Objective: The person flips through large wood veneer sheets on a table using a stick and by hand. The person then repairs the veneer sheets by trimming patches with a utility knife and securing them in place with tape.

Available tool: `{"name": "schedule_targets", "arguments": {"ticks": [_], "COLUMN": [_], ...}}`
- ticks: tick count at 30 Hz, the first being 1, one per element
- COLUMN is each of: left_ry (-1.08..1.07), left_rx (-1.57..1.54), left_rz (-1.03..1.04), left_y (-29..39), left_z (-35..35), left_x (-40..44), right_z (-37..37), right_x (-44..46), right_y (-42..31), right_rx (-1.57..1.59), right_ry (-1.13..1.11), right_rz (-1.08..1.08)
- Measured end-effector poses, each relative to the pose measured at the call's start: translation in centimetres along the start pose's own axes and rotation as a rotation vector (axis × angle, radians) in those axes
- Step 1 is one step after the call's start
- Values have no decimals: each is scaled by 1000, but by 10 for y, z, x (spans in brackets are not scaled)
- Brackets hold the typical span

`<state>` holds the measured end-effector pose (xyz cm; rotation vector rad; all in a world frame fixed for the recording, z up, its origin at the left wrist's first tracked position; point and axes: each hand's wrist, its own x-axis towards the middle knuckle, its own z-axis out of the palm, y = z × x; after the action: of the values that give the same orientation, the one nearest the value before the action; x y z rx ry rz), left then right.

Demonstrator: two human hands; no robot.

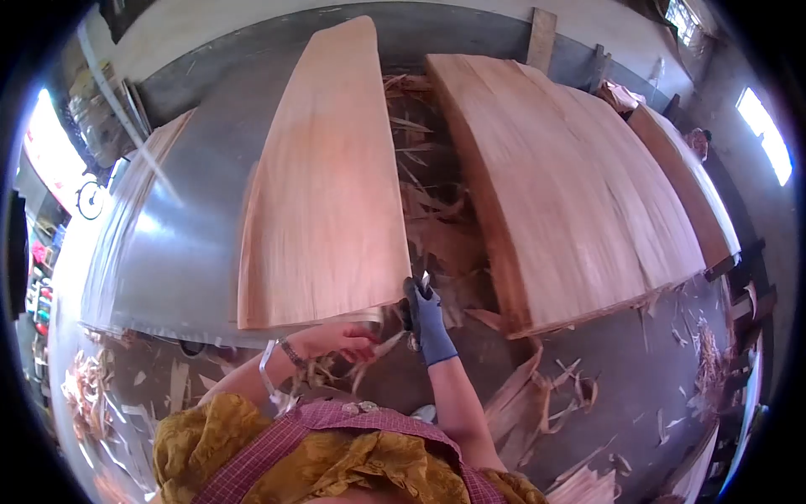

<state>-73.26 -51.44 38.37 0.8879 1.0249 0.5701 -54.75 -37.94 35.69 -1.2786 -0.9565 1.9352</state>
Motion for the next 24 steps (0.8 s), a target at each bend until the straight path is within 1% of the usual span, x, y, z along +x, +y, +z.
{"name": "schedule_targets", "arguments": {"ticks": [2, 4, 6, 7, 8, 10, 13, 15, 16, 17, 18, 20, 22, 24], "left_ry": [61, 122, 183, 212, 285, 430, 598, 794, 935, 1090, 1177, 1331, 1419, 1471], "left_rx": [-139, -273, -474, -575, -705, -968, -1274, -1404, -1427, -1445, -1403, -1296, -1333, -1391], "left_rz": [-103, -196, -219, -228, -156, -4, 318, 540, 556, 539, 538, 589, 531, 474], "left_y": [-20, -57, -84, -92, -97, -107, -147, -150, -128, -115, -115, -111, -88, -71], "left_z": [21, 32, 43, 50, 59, 70, 49, 44, 42, 45, 49, 27, 30, 34], "left_x": [35, 77, 113, 126, 139, 166, 238, 284, 313, 324, 343, 411, 460, 496], "right_z": [-62, -129, -200, -234, -269, -330, -426, -472, -500, -521, -546, -588, -646, -682], "right_x": [4, 8, 15, 23, 30, 40, 67, 60, 69, 78, 77, 84, 100, 109], "right_y": [-35, -72, -107, -120, -137, -174, -222, -263, -282, -298, -311, -352, -382, -406], "right_rx": [-33, -90, -104, -131, -123, -159, -283, -321, -358, -382, -408, -455, -478, -488], "right_ry": [54, 123, 130, 171, 151, 210, 318, 346, 371, 385, 405, 416, 437, 459], "right_rz": [-29, -73, -71, -96, -122, -83, -92, -114, -122, -138, -140, -134, -131, -166]}}
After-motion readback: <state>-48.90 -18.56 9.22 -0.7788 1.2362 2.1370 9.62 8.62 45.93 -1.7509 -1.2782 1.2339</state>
